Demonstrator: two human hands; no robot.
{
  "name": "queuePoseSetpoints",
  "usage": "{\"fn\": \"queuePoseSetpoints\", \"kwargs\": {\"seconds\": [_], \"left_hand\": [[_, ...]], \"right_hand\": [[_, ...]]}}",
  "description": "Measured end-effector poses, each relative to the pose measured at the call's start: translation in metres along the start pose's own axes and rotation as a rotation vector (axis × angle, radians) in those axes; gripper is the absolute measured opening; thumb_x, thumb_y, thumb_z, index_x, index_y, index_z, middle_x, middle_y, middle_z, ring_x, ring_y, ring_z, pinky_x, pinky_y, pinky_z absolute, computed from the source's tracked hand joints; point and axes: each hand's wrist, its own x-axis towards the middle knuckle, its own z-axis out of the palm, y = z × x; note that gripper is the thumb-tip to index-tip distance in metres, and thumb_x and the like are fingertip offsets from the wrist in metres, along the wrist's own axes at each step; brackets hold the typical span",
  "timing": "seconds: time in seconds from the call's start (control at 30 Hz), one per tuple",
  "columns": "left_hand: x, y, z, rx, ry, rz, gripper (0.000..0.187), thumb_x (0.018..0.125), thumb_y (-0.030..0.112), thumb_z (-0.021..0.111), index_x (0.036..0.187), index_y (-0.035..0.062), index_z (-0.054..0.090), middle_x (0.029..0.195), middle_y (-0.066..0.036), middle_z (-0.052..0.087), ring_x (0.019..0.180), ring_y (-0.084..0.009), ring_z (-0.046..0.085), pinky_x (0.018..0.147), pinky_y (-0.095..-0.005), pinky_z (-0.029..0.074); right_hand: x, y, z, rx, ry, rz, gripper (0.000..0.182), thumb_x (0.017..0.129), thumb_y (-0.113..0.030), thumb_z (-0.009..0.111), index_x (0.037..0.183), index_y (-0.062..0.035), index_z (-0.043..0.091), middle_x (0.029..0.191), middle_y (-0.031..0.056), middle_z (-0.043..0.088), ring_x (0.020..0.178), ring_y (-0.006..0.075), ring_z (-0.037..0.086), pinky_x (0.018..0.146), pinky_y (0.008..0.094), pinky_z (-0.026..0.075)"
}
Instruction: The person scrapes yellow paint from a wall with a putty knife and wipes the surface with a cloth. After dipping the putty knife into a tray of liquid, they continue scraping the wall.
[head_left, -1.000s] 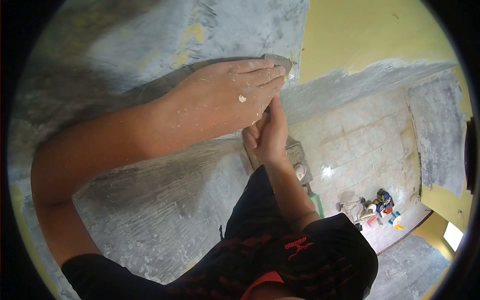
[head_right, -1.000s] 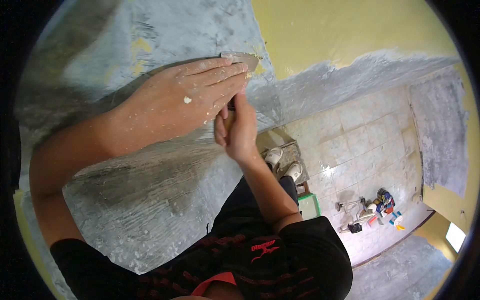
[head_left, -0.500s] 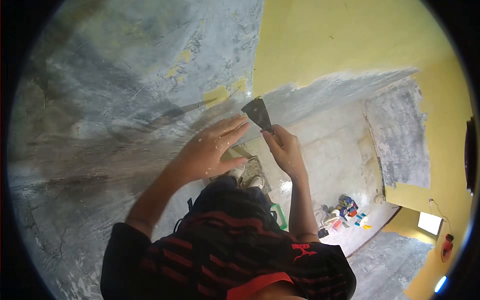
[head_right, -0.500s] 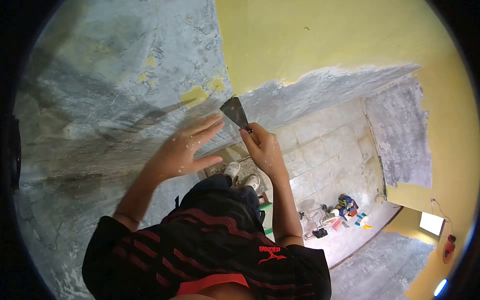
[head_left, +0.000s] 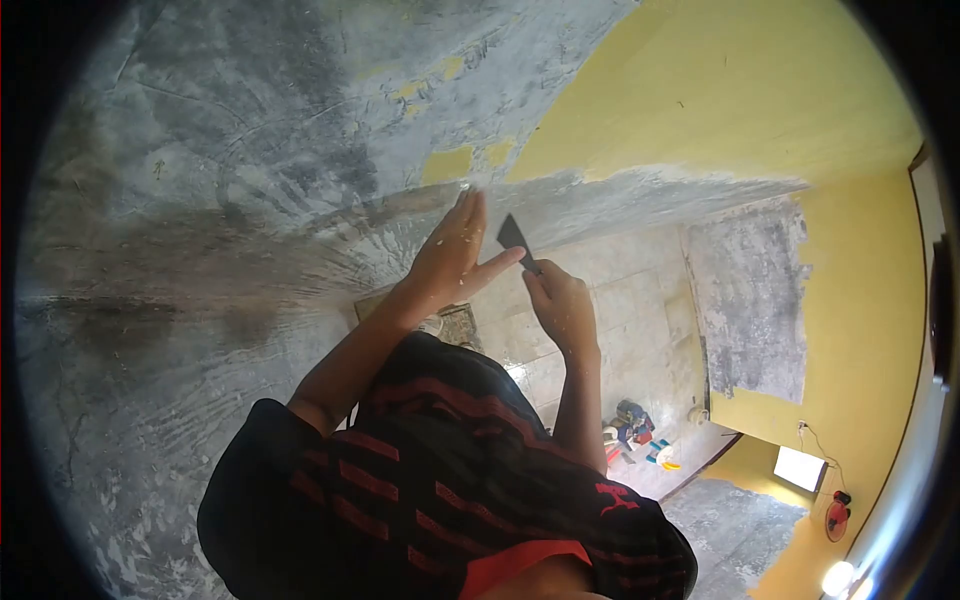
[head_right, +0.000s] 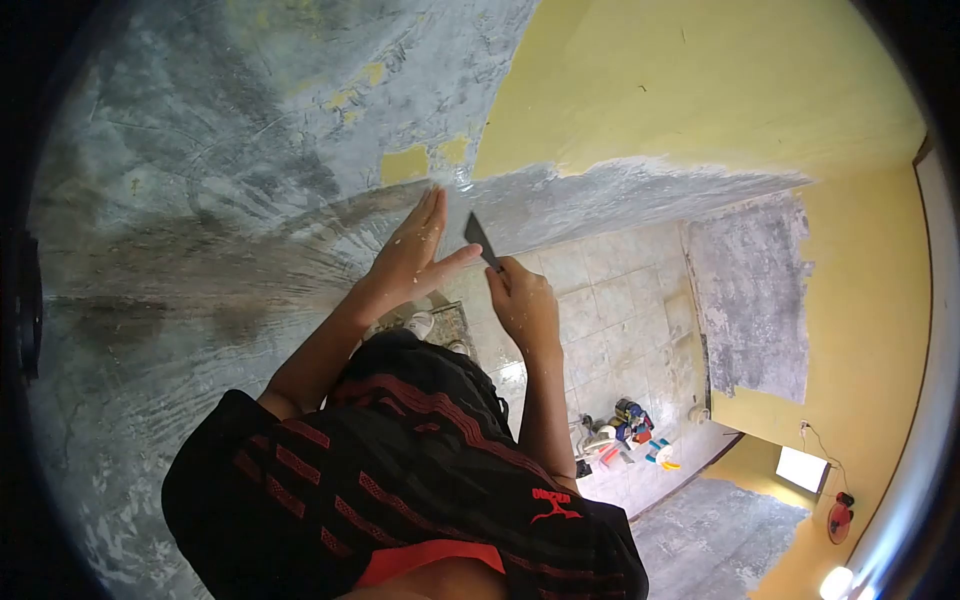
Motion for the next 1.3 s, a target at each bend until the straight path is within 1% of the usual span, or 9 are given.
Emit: {"fn": "queuePoseSetpoints", "kwargs": {"seconds": [0.1, 0.17, 0.23, 0.3, 0.4, 0.73, 0.8, 1.0, 1.3], "left_hand": [[-0.011, -0.003, 0.001, -0.175, -0.134, -0.18, 0.101, 0.097, 0.053, 0.073, 0.157, -0.0168, 0.031, 0.159, -0.044, 0.035, 0.152, -0.0527, 0.036, 0.124, -0.0494, 0.036], [-0.014, 0.001, -0.007, -0.11, -0.042, -0.074, 0.099, 0.097, 0.052, 0.074, 0.158, -0.015, 0.032, 0.16, -0.042, 0.035, 0.152, -0.0513, 0.038, 0.124, -0.0493, 0.036], [-0.013, 0.007, -0.017, -0.044, 0.051, 0.035, 0.097, 0.097, 0.051, 0.074, 0.158, -0.0132, 0.033, 0.161, -0.04, 0.036, 0.151, -0.0499, 0.039, 0.125, -0.0491, 0.036], [-0.009, 0.013, -0.023, -0.013, 0.147, 0.207, 0.094, 0.098, 0.049, 0.074, 0.159, -0.0099, 0.035, 0.164, -0.034, 0.037, 0.153, -0.0457, 0.04, 0.126, -0.0485, 0.036], [-0.005, 0.026, -0.031, 0.035, 0.094, 0.303, 0.092, 0.097, 0.047, 0.075, 0.158, -0.01, 0.037, 0.164, -0.03, 0.04, 0.152, -0.0432, 0.041, 0.126, -0.0484, 0.036], [0.0, 0.023, -0.022, 0.004, 0.138, 0.236, 0.094, 0.096, 0.05, 0.076, 0.157, -0.012, 0.039, 0.164, -0.03, 0.039, 0.154, -0.0429, 0.039, 0.127, -0.048, 0.035], [0.003, 0.021, -0.019, -0.058, 0.115, 0.178, 0.097, 0.098, 0.054, 0.07, 0.164, -0.0058, 0.032, 0.173, -0.025, 0.027, 0.159, -0.0402, 0.03, 0.129, -0.0482, 0.029], [0.001, 0.028, -0.033, 0.061, 0.23, 0.244, 0.095, 0.097, 0.053, 0.073, 0.155, -0.0153, 0.04, 0.162, -0.034, 0.04, 0.154, -0.0452, 0.038, 0.127, -0.0529, 0.033], [-0.008, 0.016, -0.021, 0.054, 0.267, 0.166, 0.098, 0.097, 0.055, 0.071, 0.155, -0.0159, 0.037, 0.162, -0.035, 0.04, 0.152, -0.0469, 0.04, 0.125, -0.054, 0.035]], "right_hand": [[0.001, 0.015, -0.009, -0.197, 0.043, 0.106, 0.027, 0.1, -0.025, 0.069, 0.114, -0.0018, 0.074, 0.088, 0.0227, 0.075, 0.085, 0.0456, 0.073, 0.072, 0.0508, 0.056], [0.005, 0.015, -0.015, -0.052, 0.074, 0.045, 0.026, 0.1, -0.023, 0.069, 0.115, -0.0023, 0.074, 0.09, 0.0239, 0.075, 0.087, 0.046, 0.073, 0.072, 0.05, 0.055], [0.012, 0.003, -0.019, -0.006, 0.111, -0.023, 0.027, 0.101, -0.024, 0.069, 0.115, -0.001, 0.074, 0.081, 0.0225, 0.073, 0.073, 0.0371, 0.073, 0.066, 0.0435, 0.053], [0.02, -0.009, -0.022, 0.061, 0.083, -0.004, 0.027, 0.105, -0.024, 0.067, 0.116, 0.0003, 0.073, 0.07, 0.0174, 0.065, 0.059, 0.0195, 0.06, 0.059, 0.0363, 0.046], [0.038, 0.0, -0.006, 0.418, 0.004, 0.038, 0.029, 0.107, -0.025, 0.064, 0.114, 0.0014, 0.074, 0.064, 0.0123, 0.055, 0.059, 0.0106, 0.044, 0.055, 0.0336, 0.038], [0.052, -0.033, -0.003, 0.197, 0.074, -0.146, 0.031, 0.108, -0.025, 0.062, 0.103, 0.0034, 0.073, 0.063, 0.0188, 0.05, 0.055, 0.0173, 0.044, 0.055, 0.0388, 0.04], [0.054, -0.04, -0.007, 0.138, 0.087, -0.179, 0.031, 0.107, -0.025, 0.061, 0.102, 0.0032, 0.072, 0.063, 0.0185, 0.053, 0.055, 0.0184, 0.046, 0.055, 0.0395, 0.041], [0.062, -0.036, 0.005, 0.253, 0.011, -0.154, 0.038, 0.108, -0.029, 0.06, 0.093, 0.0035, 0.071, 0.064, 0.0164, 0.061, 0.054, 0.0216, 0.055, 0.057, 0.0396, 0.044], [0.076, -0.026, 0.018, 0.095, -0.006, -0.229, 0.043, 0.109, -0.034, 0.061, 0.087, 0.0027, 0.07, 0.065, 0.0192, 0.064, 0.054, 0.025, 0.059, 0.056, 0.0404, 0.046]]}}
